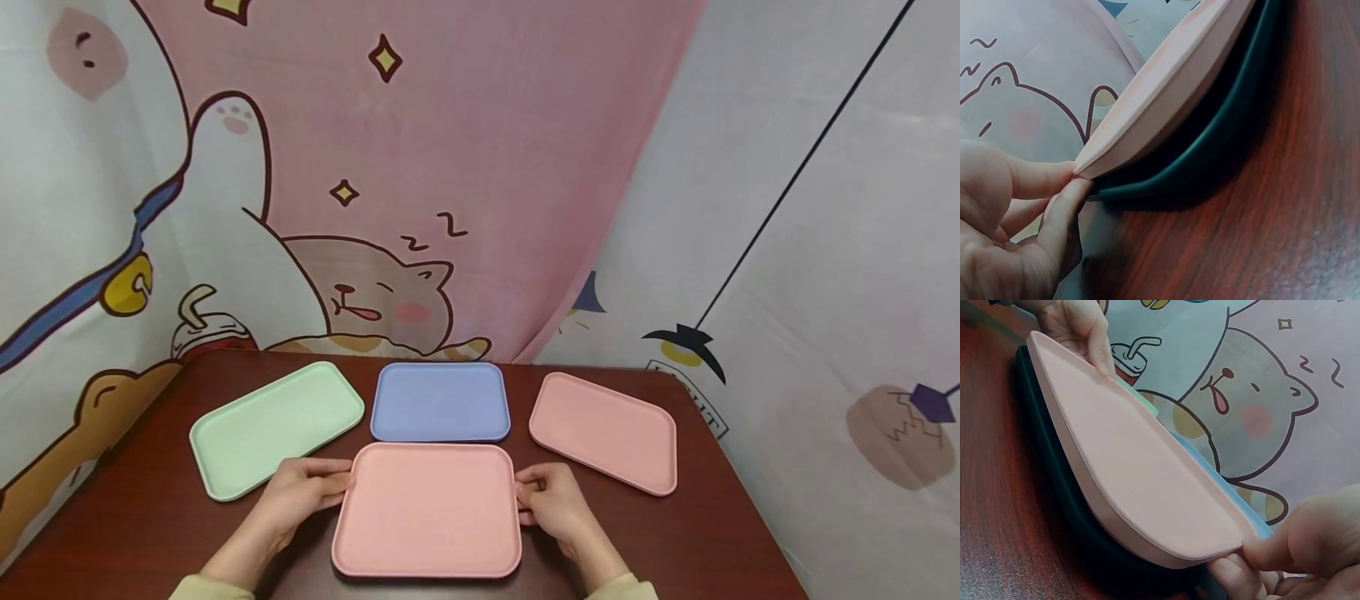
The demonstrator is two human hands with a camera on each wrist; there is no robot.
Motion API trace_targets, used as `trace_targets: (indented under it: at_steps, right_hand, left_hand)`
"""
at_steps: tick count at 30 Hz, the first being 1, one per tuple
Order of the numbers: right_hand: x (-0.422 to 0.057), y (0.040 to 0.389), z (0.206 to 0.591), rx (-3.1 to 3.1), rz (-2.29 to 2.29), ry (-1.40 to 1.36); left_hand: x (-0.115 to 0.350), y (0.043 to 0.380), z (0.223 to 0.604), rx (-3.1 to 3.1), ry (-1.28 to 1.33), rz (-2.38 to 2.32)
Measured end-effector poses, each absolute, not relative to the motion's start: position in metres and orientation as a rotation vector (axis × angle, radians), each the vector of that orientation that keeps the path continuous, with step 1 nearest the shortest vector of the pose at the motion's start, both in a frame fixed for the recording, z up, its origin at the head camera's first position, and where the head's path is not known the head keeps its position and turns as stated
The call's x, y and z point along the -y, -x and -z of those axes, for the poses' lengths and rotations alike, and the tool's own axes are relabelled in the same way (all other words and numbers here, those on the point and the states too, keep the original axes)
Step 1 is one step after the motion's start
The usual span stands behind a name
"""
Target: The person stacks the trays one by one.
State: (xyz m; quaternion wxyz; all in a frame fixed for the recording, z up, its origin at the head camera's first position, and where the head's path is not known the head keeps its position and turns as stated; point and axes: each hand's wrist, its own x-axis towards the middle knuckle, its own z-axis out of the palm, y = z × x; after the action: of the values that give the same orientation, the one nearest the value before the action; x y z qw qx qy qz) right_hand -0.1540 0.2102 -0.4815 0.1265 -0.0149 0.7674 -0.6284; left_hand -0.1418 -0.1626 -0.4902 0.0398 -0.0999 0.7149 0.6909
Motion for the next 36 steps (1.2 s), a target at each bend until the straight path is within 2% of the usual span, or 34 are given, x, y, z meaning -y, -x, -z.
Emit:
trace_targets:
  at_steps: [36]
  right_hand:
    - [-0.2009, 0.1539, 0.4806, -2.379, 1.758, -0.003]
  left_hand:
    - [0.1585, 0.1390, 0.4873, -2.464, 0.287, -1.946]
